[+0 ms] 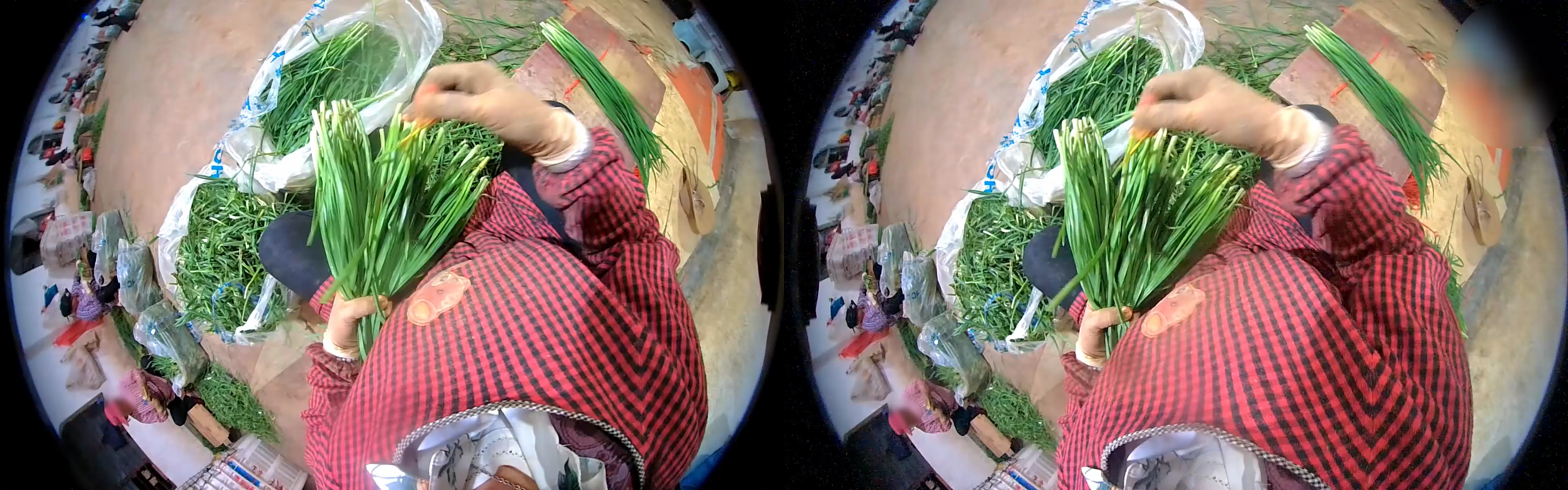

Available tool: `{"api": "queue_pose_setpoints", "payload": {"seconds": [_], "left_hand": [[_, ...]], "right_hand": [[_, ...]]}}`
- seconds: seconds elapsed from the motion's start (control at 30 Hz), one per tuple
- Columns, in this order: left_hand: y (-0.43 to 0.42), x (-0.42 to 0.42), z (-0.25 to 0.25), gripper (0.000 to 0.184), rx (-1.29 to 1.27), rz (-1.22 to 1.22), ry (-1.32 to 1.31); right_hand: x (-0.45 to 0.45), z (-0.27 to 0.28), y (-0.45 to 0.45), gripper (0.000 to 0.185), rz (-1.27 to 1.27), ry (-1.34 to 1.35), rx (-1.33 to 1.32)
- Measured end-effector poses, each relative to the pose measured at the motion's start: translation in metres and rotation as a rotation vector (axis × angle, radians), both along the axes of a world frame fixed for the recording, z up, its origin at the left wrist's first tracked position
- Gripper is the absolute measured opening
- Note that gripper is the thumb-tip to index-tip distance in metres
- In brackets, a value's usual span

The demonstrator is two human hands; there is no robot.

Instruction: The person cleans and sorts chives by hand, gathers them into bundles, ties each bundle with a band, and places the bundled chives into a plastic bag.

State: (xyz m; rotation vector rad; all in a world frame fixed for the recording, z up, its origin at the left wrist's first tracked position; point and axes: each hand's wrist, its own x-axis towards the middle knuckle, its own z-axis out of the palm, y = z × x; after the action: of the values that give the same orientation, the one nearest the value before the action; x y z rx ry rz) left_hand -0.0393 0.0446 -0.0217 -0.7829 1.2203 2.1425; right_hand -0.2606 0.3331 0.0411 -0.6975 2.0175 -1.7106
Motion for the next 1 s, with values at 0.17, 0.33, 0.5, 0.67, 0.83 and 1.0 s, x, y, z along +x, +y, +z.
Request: {"api": "queue_pose_setpoints", "payload": {"seconds": [0.17,0.33,0.5,0.67,0.83,1.0], "left_hand": [[0.003,0.0,0.005,0.038,0.023,0.039,0.009],[0.007,-0.004,0.011,0.03,-0.065,0.122,-0.026],[0.008,0.0,0.012,0.03,-0.015,0.171,-0.004],[-0.011,0.015,0.002,0.03,0.152,0.243,0.062],[-0.017,0.032,0.004,0.019,0.211,0.321,0.111],[-0.019,0.033,0.008,0.01,0.26,0.277,0.12]], "right_hand": [[0.004,0.002,0.059,0.024,-0.155,-0.214,-0.451],[-0.007,-0.02,0.085,0.043,-0.301,-0.045,0.139],[0.002,-0.077,0.069,0.071,-0.269,0.411,0.606],[0.015,-0.087,0.036,0.057,0.049,-0.114,0.418],[0.004,-0.068,0.035,0.028,-0.019,-0.255,0.219],[-0.035,-0.064,0.078,0.035,-0.362,-0.215,0.555]]}}
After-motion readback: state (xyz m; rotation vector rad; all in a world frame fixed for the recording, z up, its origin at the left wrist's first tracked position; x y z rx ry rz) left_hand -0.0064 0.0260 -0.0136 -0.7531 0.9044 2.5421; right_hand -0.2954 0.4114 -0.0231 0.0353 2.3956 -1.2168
